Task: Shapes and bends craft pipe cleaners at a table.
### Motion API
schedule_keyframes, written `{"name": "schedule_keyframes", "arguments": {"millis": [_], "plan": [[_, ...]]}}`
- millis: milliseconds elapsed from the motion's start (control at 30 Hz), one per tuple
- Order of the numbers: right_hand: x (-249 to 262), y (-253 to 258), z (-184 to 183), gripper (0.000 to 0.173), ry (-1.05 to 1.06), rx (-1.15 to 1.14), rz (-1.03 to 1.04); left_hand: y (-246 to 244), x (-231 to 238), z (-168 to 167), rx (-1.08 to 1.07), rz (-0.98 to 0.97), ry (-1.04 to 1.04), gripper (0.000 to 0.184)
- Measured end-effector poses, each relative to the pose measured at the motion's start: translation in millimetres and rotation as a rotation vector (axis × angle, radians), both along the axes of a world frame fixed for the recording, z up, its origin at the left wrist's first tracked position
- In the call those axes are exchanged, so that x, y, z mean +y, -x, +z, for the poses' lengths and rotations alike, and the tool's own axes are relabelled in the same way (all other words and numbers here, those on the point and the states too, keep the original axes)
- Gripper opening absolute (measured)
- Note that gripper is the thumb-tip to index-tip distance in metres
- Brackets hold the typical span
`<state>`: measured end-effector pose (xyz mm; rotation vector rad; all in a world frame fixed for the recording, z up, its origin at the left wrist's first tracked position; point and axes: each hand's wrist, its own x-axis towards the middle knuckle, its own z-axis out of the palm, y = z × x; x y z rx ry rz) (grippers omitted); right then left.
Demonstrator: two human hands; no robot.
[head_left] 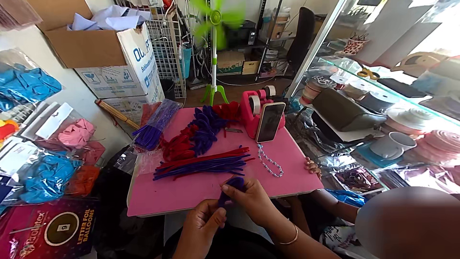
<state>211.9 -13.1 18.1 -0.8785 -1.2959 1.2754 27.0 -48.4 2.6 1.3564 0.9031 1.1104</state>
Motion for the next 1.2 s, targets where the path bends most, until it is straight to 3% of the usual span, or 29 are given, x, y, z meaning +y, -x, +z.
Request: {"name": "schedule_keyframes", "arguments": {"millis": [67,200,300,433,633,800,967,1200], "plan": [[0,0,2,0.009,0.007,0.002,-0.031,-1,-1,-1,0.009,0.037,0.015,0.013],[-2,-8,8,0.014,0.071,-0.024,0.153,0,-1,-1,0.114,0.066,-0.047,0.011],[2,-14,15,0.011,0.140,-0.069,0.241,5,-1,1,0.161,-0.049,-0.078,0.014],[9,-20,21,0.012,0.174,-0.134,0.358,10,1,5,0.111,-0.202,0.028,0.015],[9,-14,23,0.012,0.063,-0.183,0.262,-4,0,5,0.028,-0.022,0.018,0.010],[8,-10,19,0.005,0.039,-0.075,0.276,-9,0,5,-0.035,0.033,0.016,0.010],[8,-7,13,0.006,0.052,0.019,0.328,-11,-2,1,0.048,0.103,-0.142,0.013],[10,-11,11,0.008,0.105,0.100,0.463,-7,0,-3,-0.312,-0.103,0.100,0.024]]}}
